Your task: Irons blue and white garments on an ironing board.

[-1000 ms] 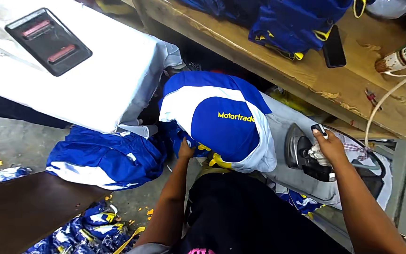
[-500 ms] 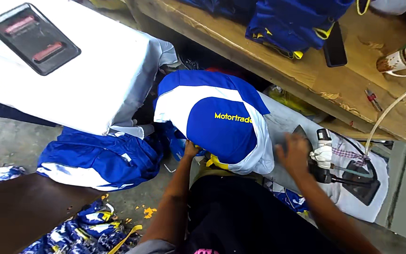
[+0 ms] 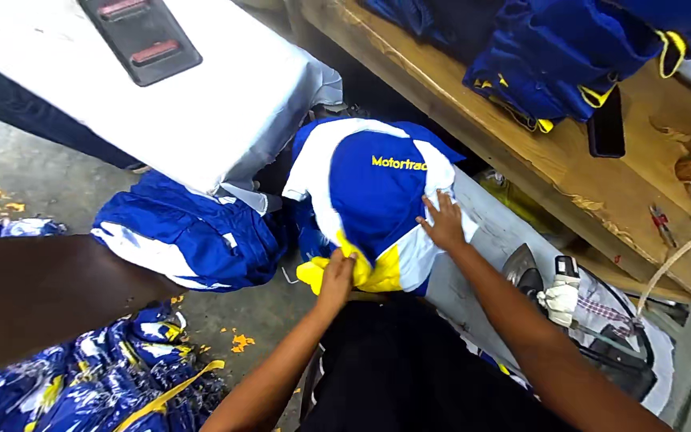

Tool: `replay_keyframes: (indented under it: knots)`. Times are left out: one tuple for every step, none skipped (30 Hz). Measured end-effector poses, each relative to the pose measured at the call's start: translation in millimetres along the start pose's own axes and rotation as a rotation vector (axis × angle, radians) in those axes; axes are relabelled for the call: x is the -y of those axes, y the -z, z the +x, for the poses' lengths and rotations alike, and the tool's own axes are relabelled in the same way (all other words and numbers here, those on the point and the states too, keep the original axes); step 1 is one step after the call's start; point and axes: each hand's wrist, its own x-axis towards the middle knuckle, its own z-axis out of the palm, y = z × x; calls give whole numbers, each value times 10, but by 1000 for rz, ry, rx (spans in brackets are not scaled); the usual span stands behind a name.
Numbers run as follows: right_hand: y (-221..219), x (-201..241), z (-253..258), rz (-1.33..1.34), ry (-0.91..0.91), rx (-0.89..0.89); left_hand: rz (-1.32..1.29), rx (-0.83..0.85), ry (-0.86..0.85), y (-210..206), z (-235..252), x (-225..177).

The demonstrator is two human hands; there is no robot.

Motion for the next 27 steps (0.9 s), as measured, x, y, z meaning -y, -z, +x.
replay_keyframes:
  knots:
    - [89,-154,90,-13,-8,-10,-8,81,-50,-122,-36,-173]
    - [186,-288,167,-24,-30,-12,10,159,-83,-254,-13,-302]
    - [286,-402,234,-35,-66,-6,39,235,-95,-395,54,-395]
    - [377,-494,293,-36,-116,7,69,303,-93,-546,137,-467]
    - [458,-565,349,-29,-176,18,84,370,-88,-700,213,-524]
    - [532,-612,395,-11,-239,21,83,432,-81,-848,266,-569]
    - [615,-613,423,18,-307,24,73,481,-77,-978,278,-603]
    - [711,-560,440,57,-381,22,56,525,-71,-1079,269,-617]
    - [809,-458,446,97,-444,-1,46,565,-79,-1151,257,-593]
    - [891,-308,435,128,-488,-44,62,601,-99,-1201,253,-513]
    - [945,-123,400,150,-510,-88,117,644,-100,-1224,252,-411]
    - [948,73,336,159,-498,-135,211,702,-67,-1216,243,-342]
    - [895,262,255,155,-470,-161,318,763,-26,-1195,229,-295]
    - [782,428,164,140,-445,-155,415,814,-10,-1171,211,-253]
    - [608,554,69,116,-432,-117,495,854,-14,-1135,182,-229]
    - [409,637,-28,84,-425,-66,552,886,-28,-1089,153,-227]
    - [219,666,-118,45,-419,-23,589,914,-44,-1031,129,-243]
    - [59,629,-190,9,-411,0,610,937,-63,-968,107,-264]
    - [-47,538,-230,-18,-400,-16,623,952,-91,-901,83,-285]
    - [-81,419,-217,-24,-395,-36,621,953,-118,-828,59,-310]
    - [-74,270,-164,-21,-391,-58,594,931,-146,-747,21,-325]
    - [-43,105,-95,-21,-381,-88,541,885,-161,-664,-25,-324]
    - [22,-59,4,-22,-374,-104,475,824,-151,-579,-62,-331]
    - [111,-200,120,-17,-367,-104,405,749,-111,-493,-86,-333]
    - [203,-310,235,-12,-358,-88,337,661,-57,-403,-90,-307]
    - [295,-378,341,-2,-349,-68,266,567,15,-304,-77,-268]
    - [372,-405,436,13,-351,-44,181,461,85,-197,-48,-197]
